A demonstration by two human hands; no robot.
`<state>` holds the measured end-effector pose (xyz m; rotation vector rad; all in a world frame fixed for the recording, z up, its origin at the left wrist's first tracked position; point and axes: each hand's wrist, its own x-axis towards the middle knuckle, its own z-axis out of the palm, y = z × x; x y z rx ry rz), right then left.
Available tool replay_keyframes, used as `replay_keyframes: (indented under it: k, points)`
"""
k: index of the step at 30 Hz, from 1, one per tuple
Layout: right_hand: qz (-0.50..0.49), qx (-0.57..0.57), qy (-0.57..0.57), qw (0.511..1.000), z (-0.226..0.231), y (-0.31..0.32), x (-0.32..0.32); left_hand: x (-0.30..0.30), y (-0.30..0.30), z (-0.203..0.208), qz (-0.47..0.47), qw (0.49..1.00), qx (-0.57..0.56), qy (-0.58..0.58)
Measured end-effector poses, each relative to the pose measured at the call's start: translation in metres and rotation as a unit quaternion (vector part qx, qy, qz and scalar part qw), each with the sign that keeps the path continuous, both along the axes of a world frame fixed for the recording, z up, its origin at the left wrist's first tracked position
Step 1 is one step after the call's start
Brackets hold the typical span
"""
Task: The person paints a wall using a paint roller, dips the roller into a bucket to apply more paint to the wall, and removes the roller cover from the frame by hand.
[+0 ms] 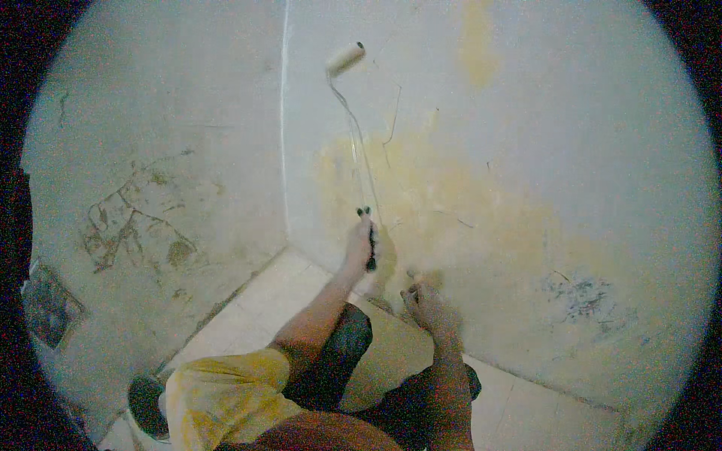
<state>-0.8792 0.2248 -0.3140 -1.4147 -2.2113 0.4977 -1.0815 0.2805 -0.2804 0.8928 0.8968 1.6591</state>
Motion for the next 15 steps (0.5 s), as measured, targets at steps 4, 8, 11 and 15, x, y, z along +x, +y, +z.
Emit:
replay_keyframes:
  k: [4, 8, 11, 15]
  points:
    - [-0.028, -0.074, -0.024, 0.997, 0.014, -0.001, 0.006, -0.060, 0.005, 0.034, 0.044, 0.996, -0.001, 0.073]
    - [0.007, -0.099, -0.023, 0.995, 0.023, -0.004, 0.002, -0.133, 0.012, 0.073, 0.019, 0.996, -0.003, 0.088]
    - [0.018, -0.076, -0.057, 0.995, 0.023, -0.003, -0.003, -0.166, 0.012, 0.075, 0.065, 0.984, 0.010, 0.168]
    - [0.022, -0.079, -0.062, 0.995, 0.019, 0.004, -0.007, -0.186, -0.008, 0.002, 0.128, 0.953, -0.089, 0.259]
